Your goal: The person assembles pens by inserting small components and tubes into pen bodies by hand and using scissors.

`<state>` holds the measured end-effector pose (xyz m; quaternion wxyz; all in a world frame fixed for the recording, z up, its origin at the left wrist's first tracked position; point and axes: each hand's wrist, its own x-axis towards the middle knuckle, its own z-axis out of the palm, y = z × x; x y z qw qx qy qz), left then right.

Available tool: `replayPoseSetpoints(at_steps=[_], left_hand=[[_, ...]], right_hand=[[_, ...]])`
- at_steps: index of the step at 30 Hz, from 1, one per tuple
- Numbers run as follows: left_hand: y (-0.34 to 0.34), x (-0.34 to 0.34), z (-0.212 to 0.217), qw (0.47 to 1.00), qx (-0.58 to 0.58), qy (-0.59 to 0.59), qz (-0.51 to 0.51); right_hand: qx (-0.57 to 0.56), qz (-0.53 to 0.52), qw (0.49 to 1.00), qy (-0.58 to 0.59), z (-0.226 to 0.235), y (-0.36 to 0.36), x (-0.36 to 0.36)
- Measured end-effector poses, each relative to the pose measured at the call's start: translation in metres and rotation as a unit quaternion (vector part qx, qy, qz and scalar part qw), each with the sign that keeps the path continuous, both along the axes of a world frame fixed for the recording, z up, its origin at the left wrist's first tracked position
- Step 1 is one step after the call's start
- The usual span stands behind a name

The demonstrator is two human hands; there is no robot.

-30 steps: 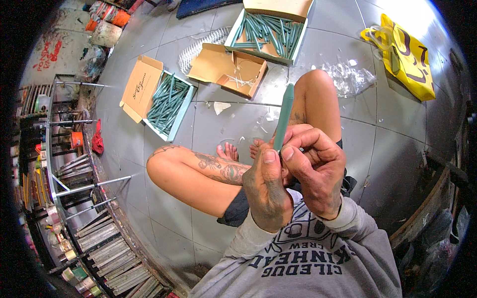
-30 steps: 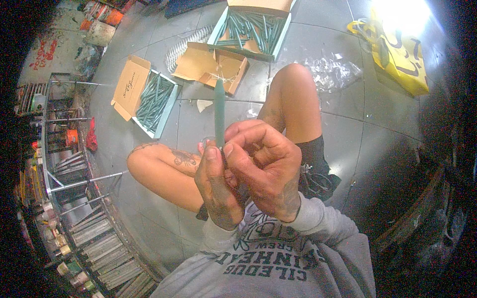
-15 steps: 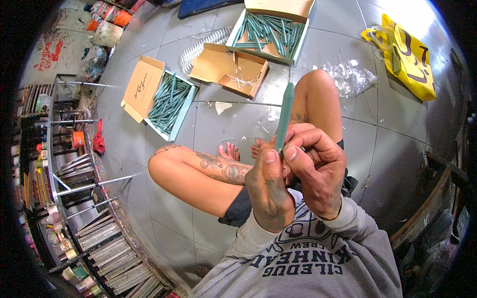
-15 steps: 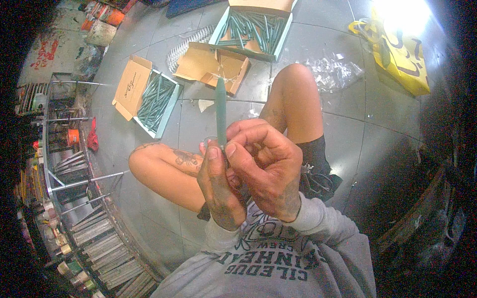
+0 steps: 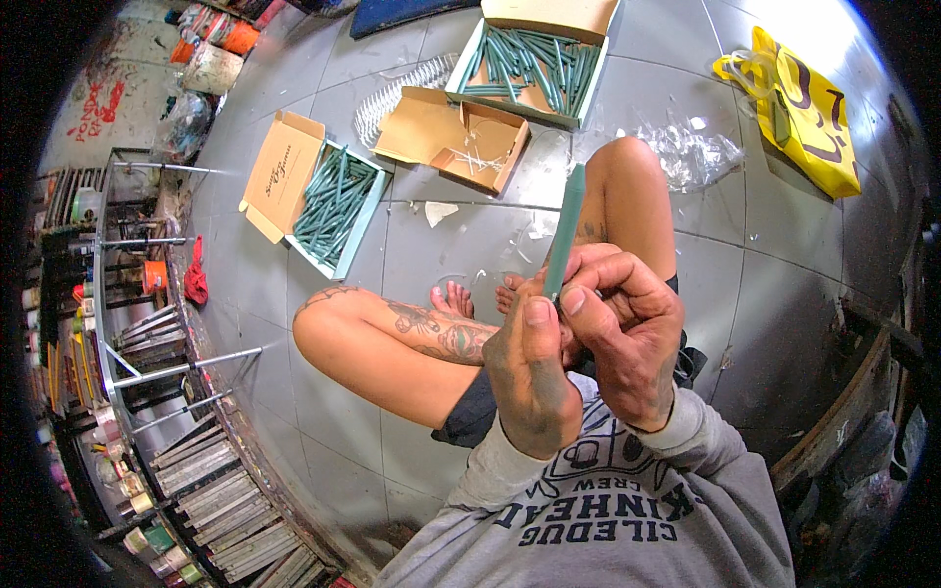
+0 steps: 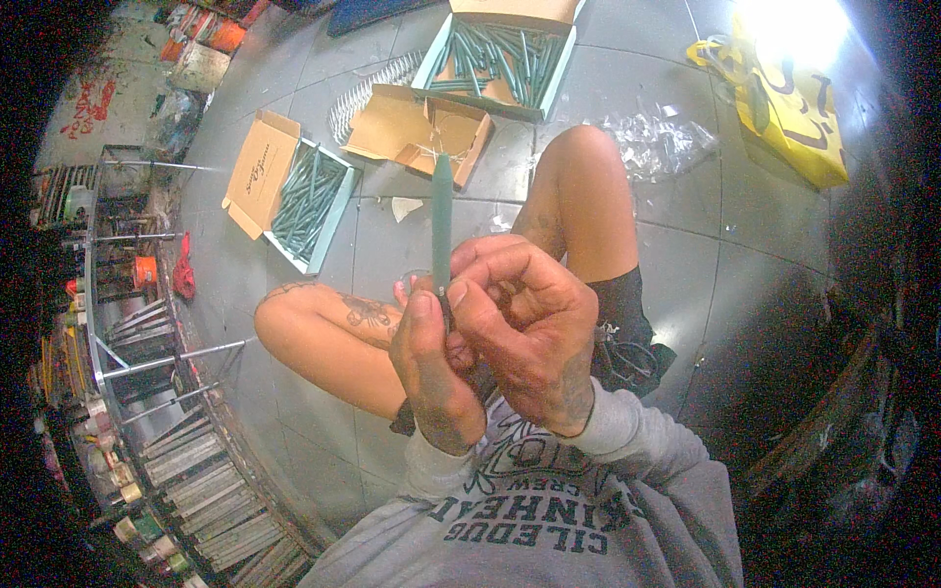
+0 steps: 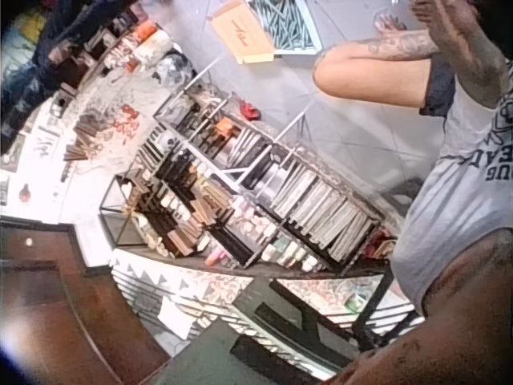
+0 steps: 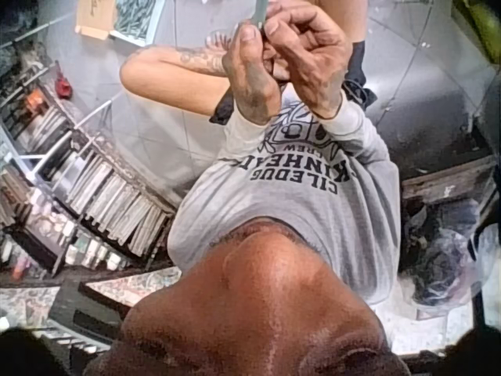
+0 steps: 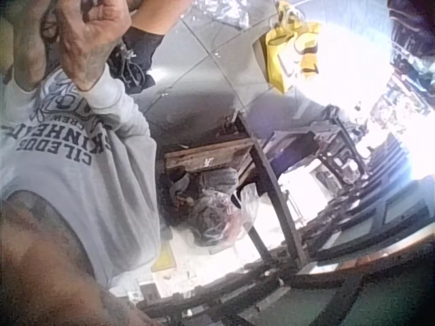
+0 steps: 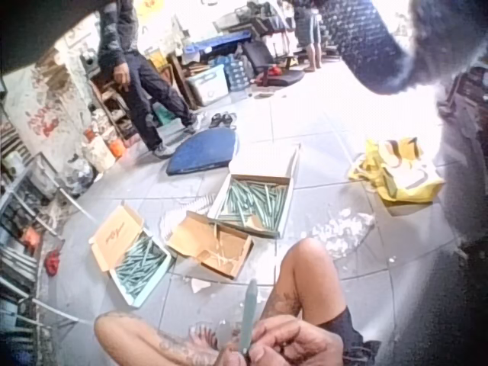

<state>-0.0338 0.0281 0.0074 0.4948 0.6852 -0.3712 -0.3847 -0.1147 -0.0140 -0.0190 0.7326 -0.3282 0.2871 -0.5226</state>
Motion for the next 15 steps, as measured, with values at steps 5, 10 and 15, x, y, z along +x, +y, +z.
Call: replayPoseSetpoints(at_steps=[5, 10, 15], left_hand=[[-0.001, 0.002, -0.006, 0.999, -0.034, 0.002, -0.004], [-0.001, -0.004, -0.003, 0.999, -0.027, -0.005, 0.038], [0.0, 0.0, 0.001, 0.999, 0.0, -0.033, 0.026]], right_hand=[[0.017, 0.007, 1.0, -0.021, 0.004, 0.0, 0.0], [0.018, 0.014, 1.0, -0.012, 0.007, 0.0, -0.001], [0.017, 0.012, 1.0, -0.004, 0.007, 0.0, -0.001]])
